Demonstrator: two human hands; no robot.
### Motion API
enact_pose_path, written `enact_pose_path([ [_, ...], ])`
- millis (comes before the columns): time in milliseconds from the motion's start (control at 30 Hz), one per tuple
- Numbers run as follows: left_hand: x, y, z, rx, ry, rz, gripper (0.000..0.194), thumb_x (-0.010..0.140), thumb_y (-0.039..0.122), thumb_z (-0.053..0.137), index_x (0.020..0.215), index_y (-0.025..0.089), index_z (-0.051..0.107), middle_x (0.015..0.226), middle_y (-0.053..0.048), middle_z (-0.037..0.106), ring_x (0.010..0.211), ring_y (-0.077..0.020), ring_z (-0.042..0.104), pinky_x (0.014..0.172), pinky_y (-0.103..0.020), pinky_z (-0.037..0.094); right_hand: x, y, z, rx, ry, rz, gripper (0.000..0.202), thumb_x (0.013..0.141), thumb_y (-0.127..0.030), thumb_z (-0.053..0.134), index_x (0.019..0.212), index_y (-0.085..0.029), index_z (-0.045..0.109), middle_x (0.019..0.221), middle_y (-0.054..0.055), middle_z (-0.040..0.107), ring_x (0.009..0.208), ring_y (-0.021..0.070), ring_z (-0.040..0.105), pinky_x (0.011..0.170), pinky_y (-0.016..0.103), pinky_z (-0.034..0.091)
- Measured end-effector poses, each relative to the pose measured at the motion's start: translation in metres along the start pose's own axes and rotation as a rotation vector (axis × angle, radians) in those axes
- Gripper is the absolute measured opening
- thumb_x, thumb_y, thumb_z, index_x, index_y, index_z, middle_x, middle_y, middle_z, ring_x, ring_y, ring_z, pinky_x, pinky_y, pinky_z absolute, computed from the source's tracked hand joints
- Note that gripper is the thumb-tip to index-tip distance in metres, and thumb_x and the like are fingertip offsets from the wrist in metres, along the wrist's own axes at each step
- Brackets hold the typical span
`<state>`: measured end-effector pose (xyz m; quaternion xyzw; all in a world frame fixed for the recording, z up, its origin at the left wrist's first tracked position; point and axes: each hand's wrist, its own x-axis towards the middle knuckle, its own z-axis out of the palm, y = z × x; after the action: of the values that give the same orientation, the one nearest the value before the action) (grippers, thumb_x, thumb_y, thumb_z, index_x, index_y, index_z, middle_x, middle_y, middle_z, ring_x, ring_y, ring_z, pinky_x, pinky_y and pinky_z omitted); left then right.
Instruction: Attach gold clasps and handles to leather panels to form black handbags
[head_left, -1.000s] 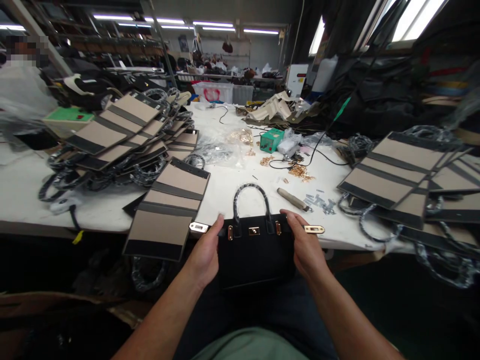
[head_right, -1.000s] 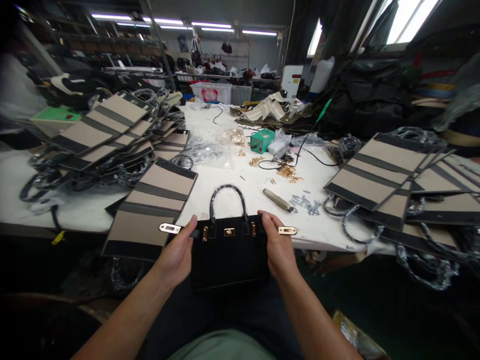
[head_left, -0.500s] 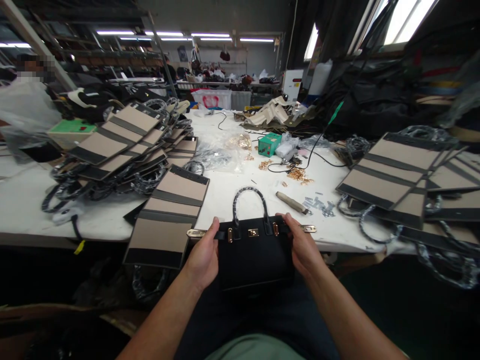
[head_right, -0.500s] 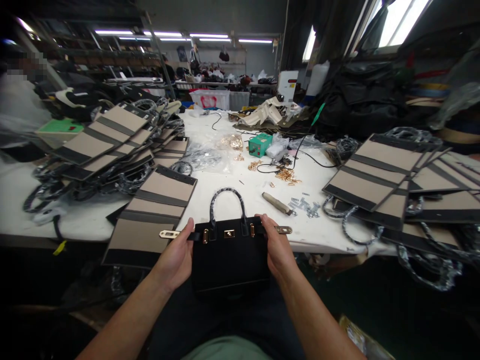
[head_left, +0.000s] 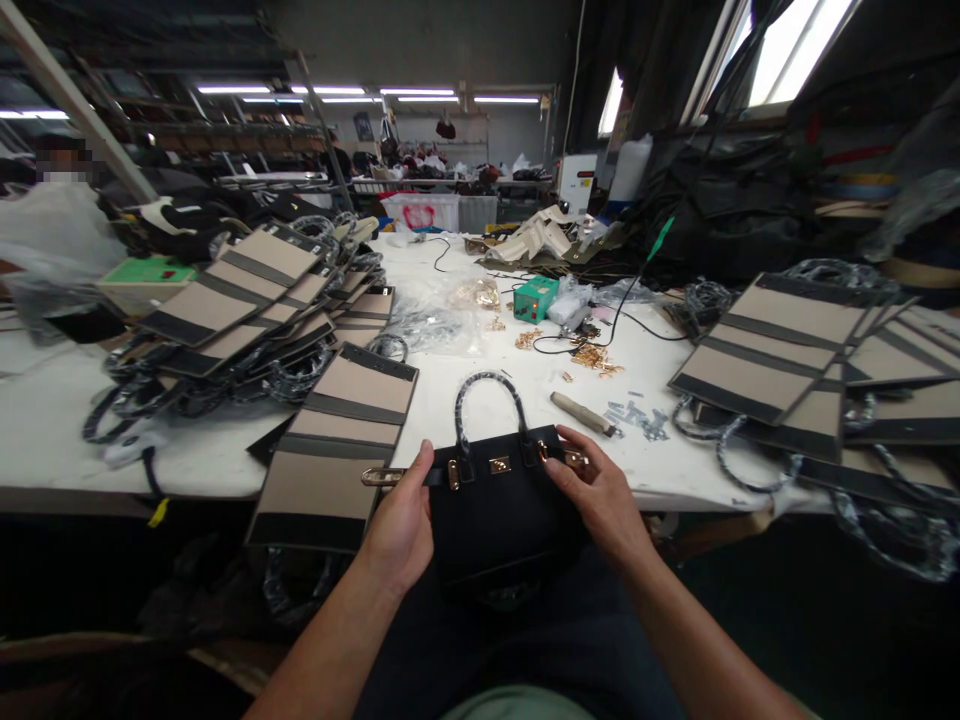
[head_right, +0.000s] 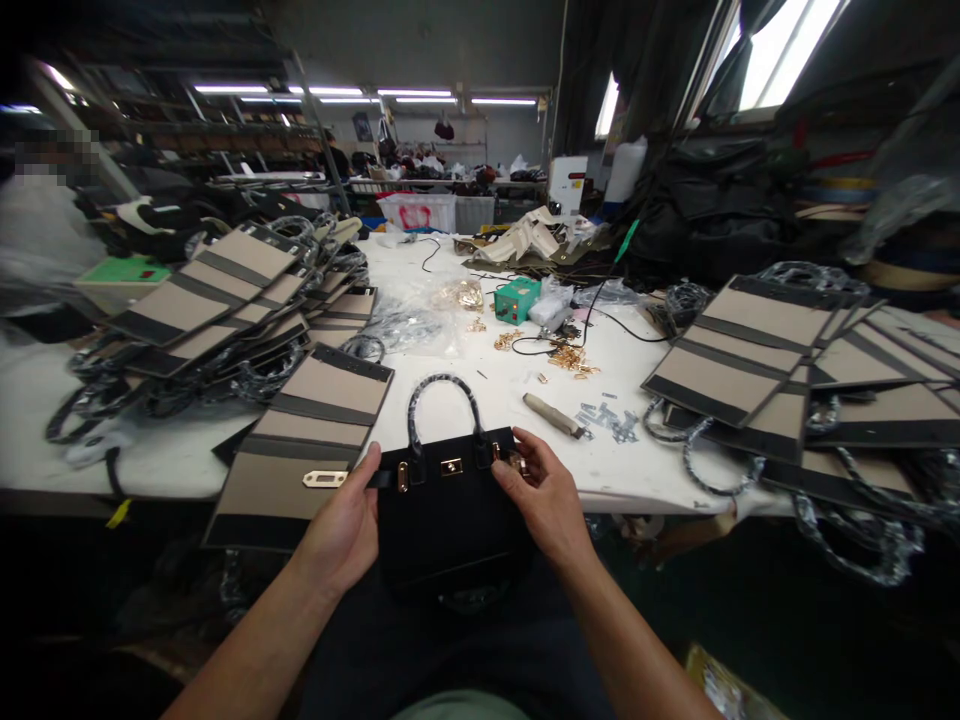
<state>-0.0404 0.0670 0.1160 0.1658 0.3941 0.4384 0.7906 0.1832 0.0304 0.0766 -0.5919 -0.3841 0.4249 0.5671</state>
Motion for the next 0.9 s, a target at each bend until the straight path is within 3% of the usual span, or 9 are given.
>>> enact_pose_path([
  [100,-0.005,-0.001,0.005,-0.006,0.002,0.060,0.055,0.093,0.036,0.067,0.143,0.017,0.054,0.122,-0.012,0.074,0.111,-0.0293,0.071,0.105,-0.046,0.053,-0.006,0.000,0.006,-0.147,0.074,-0.176,0.074,0.077,-0.049,0.079,0.141,-0.023,0.054,0.129,0.013,0.064,0.109,0.0302,0.065,0.097,0.051,0.052],
  [233,-0.009,-0.005,0.009,-0.004,0.004,0.152,0.048,0.091,0.037,0.070,0.134,0.016,0.062,0.121,-0.011,0.074,0.117,-0.0293,0.068,0.108,-0.045,0.050,-0.032,-0.012,0.018,-0.444,0.289,-0.691,0.068,0.079,-0.032,0.079,0.141,-0.028,0.053,0.139,0.013,0.054,0.129,0.0337,0.051,0.108,0.058,0.043],
  [300,-0.012,-0.007,0.013,0.003,0.006,0.203,0.044,0.091,0.040,0.070,0.127,0.015,0.067,0.121,-0.011,0.074,0.120,-0.0296,0.066,0.110,-0.044,0.048,-0.047,-0.021,0.029,-0.490,0.177,-0.835,0.060,0.081,-0.022,0.076,0.137,-0.031,0.057,0.129,0.010,0.060,0.120,0.0292,0.058,0.101,0.050,0.050],
  [400,-0.024,-0.010,0.022,0.048,-0.002,0.306,0.041,0.092,0.046,0.067,0.119,0.015,0.069,0.124,-0.010,0.072,0.126,-0.0295,0.061,0.113,-0.043,0.044,-0.061,-0.032,0.050,-0.491,-0.134,-0.829,0.053,0.083,-0.018,0.073,0.133,-0.029,0.059,0.119,0.008,0.065,0.107,0.0243,0.064,0.091,0.040,0.056],
  [467,-0.036,-0.013,0.026,0.121,0.016,0.423,0.042,0.093,0.047,0.064,0.123,0.017,0.067,0.128,-0.009,0.070,0.132,-0.0281,0.056,0.117,-0.042,0.040,-0.064,-0.035,0.064,-0.480,-0.204,-0.782,0.058,0.083,-0.020,0.073,0.138,-0.027,0.056,0.124,0.010,0.064,0.111,0.0259,0.063,0.095,0.042,0.056],
  [567,-0.061,-0.017,0.030,0.281,0.002,0.570,0.050,0.093,0.045,0.065,0.137,0.024,0.057,0.140,-0.007,0.063,0.140,-0.0270,0.049,0.119,-0.041,0.038,-0.067,-0.042,0.078,-0.410,-0.166,-0.781,0.061,0.085,-0.020,0.070,0.143,-0.027,0.052,0.128,0.011,0.062,0.116,0.0269,0.061,0.098,0.044,0.054],
  [667,-0.086,-0.022,0.032,0.436,-0.074,0.638,0.074,0.088,0.045,0.071,0.152,0.029,0.039,0.152,-0.008,0.051,0.145,-0.0320,0.041,0.116,-0.043,0.043,-0.073,-0.054,0.082,-0.277,-0.151,-0.855,0.062,0.087,-0.018,0.065,0.146,-0.029,0.048,0.130,0.011,0.062,0.117,0.0273,0.060,0.097,0.044,0.054],
  [767,-0.102,-0.028,0.037,0.536,-0.132,0.696,0.096,0.083,0.053,0.073,0.161,0.033,0.019,0.160,-0.009,0.040,0.148,-0.0370,0.034,0.115,-0.048,0.046,-0.080,-0.072,0.081,-0.132,-0.114,-0.885,0.056,0.084,-0.017,0.067,0.137,-0.032,0.055,0.124,0.009,0.065,0.113,0.0280,0.063,0.093,0.043,0.056],
  [900,-0.111,-0.037,0.048,0.563,-0.228,0.801,0.095,0.089,0.073,0.049,0.162,0.033,0.004,0.163,-0.008,0.035,0.149,-0.0386,0.032,0.119,-0.054,0.039,-0.089,-0.095,0.076,-0.138,-0.096,-0.864,0.047,0.083,-0.016,0.069,0.127,-0.032,0.063,0.120,0.008,0.067,0.112,0.0287,0.064,0.093,0.042,0.056],
])
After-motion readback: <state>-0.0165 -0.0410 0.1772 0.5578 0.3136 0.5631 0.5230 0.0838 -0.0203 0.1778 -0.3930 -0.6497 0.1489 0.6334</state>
